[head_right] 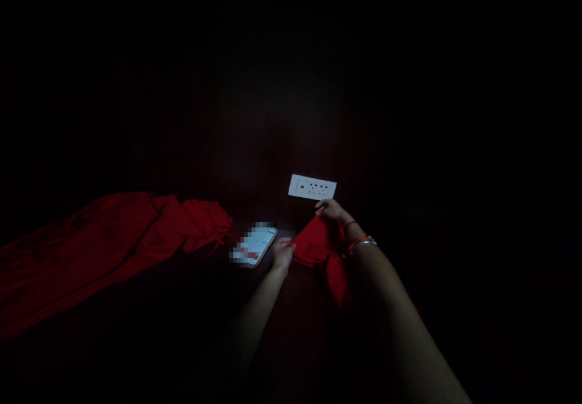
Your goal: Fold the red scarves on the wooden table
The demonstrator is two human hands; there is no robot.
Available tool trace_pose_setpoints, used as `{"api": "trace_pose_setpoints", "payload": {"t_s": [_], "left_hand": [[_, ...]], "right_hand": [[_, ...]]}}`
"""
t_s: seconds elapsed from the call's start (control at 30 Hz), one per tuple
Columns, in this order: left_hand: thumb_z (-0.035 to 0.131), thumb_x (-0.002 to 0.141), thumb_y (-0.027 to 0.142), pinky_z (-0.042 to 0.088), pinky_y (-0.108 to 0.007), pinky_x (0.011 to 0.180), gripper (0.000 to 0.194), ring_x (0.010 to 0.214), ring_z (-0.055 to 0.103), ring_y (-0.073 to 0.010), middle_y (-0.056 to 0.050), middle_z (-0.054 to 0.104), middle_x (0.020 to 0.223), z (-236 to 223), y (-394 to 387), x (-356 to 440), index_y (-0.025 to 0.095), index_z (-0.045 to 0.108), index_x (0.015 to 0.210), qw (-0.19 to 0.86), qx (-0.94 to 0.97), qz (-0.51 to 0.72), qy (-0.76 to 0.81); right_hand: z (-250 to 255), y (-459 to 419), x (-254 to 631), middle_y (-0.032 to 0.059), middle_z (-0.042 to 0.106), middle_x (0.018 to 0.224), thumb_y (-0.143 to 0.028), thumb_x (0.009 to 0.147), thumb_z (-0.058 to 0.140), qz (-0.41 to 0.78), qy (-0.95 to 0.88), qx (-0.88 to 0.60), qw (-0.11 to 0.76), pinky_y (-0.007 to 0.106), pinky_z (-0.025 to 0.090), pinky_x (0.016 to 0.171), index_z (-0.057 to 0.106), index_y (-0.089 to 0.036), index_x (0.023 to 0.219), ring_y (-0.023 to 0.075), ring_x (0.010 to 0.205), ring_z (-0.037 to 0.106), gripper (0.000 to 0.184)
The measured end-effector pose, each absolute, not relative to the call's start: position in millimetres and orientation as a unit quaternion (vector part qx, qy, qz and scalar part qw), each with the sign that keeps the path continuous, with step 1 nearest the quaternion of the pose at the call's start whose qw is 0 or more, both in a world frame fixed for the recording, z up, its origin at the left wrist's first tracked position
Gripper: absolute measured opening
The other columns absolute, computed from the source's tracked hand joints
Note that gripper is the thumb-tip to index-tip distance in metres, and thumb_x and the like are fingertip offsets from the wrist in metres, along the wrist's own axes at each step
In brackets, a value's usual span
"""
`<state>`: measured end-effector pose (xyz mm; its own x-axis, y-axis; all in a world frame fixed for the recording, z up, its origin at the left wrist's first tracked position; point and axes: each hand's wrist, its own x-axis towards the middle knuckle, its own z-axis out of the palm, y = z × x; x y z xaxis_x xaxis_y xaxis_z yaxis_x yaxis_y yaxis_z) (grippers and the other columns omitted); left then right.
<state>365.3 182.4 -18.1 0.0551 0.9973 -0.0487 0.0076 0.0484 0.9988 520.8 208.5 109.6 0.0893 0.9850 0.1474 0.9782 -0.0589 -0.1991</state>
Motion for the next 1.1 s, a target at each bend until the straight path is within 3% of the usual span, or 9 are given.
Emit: {"api": "trace_pose_setpoints", "payload": {"t_s": [0.13,0.23,0.4,0.67,0.77,0.87,0.93,1.03,1.1], "left_hand": [[0.049,0.07,0.005,0.042,-0.02,0.062,0.015,0.075,0.059,-0.0139,-0.008,0.061,0.083,-19,180,364,0.013,0.055,0.081,0.511,0.52,0.443,0.522],[0.05,0.066,0.002,0.041,-0.023,0.063,0.024,0.074,0.057,-0.016,-0.007,0.06,0.08,-14,169,360,0.015,0.053,0.086,0.486,0.546,0.427,0.532],[0.045,0.068,0.002,0.039,-0.026,0.065,0.026,0.079,0.055,-0.0192,-0.01,0.054,0.09,-3,151,352,0.017,0.055,0.086,0.316,0.674,0.362,0.561],[0.038,0.074,0.007,0.039,-0.029,0.064,0.026,0.078,0.055,-0.0208,-0.014,0.048,0.099,4,143,346,0.015,0.058,0.089,0.289,0.701,0.325,0.566],[0.038,0.075,0.009,0.039,-0.028,0.065,0.027,0.077,0.054,-0.0191,-0.013,0.046,0.103,11,141,346,0.017,0.056,0.095,0.285,0.693,0.344,0.566],[0.038,0.077,0.012,0.038,-0.027,0.072,0.023,0.081,0.052,-0.0175,-0.01,0.05,0.098,21,138,350,0.017,0.057,0.088,0.282,0.724,0.375,0.506],[0.039,0.078,0.016,0.036,-0.026,0.078,0.02,0.084,0.051,-0.0168,-0.007,0.053,0.091,29,135,356,0.017,0.059,0.081,0.287,0.761,0.403,0.42],[0.044,0.078,0.026,0.035,-0.024,0.08,0.018,0.084,0.05,-0.0163,-0.005,0.057,0.083,37,126,368,0.018,0.06,0.078,0.326,0.796,0.434,0.269],[0.053,0.072,0.03,0.037,-0.023,0.075,0.018,0.079,0.051,-0.0163,-0.004,0.058,0.078,38,120,375,0.017,0.06,0.082,0.358,0.801,0.431,0.212]], "right_hand": [[111,206,512,0.0055,0.06,0.091,-0.016,0.073,0.049,-0.049,-0.698,-0.708,0.097,0.018,0.039,0.068,0.054,-0.013,0.096,0.0113,0.081,0.054,0.023],[97,207,501,0.0098,0.058,0.096,-0.017,0.073,0.047,-0.098,-0.704,-0.701,0.057,0.023,0.037,0.073,0.056,-0.014,0.092,0.0164,0.088,0.052,0.021],[80,207,488,0.0119,0.059,0.092,-0.015,0.075,0.042,-0.128,-0.706,-0.696,-0.008,0.027,0.036,0.074,0.055,-0.015,0.096,0.0198,0.091,0.052,0.025],[94,202,488,0.0028,0.06,0.099,-0.013,0.071,0.049,-0.087,-0.736,-0.67,-0.048,0.018,0.037,0.075,0.059,-0.02,0.095,0.0137,0.09,0.054,0.027],[120,181,490,0.0007,0.06,0.1,-0.012,0.072,0.048,-0.065,-0.754,-0.654,0.005,0.017,0.037,0.077,0.057,-0.019,0.1,0.0115,0.09,0.053,0.03],[147,138,496,0.0031,0.06,0.098,-0.02,0.075,0.047,-0.05,-0.742,-0.666,0.058,0.019,0.039,0.077,0.056,-0.017,0.103,0.0134,0.089,0.054,0.029],[155,101,499,0.0047,0.06,0.099,-0.026,0.075,0.049,-0.02,-0.704,-0.709,0.029,0.021,0.04,0.076,0.055,-0.017,0.105,0.0152,0.089,0.055,0.032],[144,47,499,0.0087,0.052,0.114,-0.041,0.074,0.049,0.039,-0.629,-0.776,-0.006,0.024,0.039,0.081,0.045,-0.018,0.118,0.0188,0.1,0.05,0.05],[124,22,494,0.0123,0.036,0.127,-0.049,0.072,0.047,0.058,-0.601,-0.797,-0.019,0.03,0.032,0.091,0.031,-0.016,0.128,0.0221,0.115,0.035,0.066]]}}
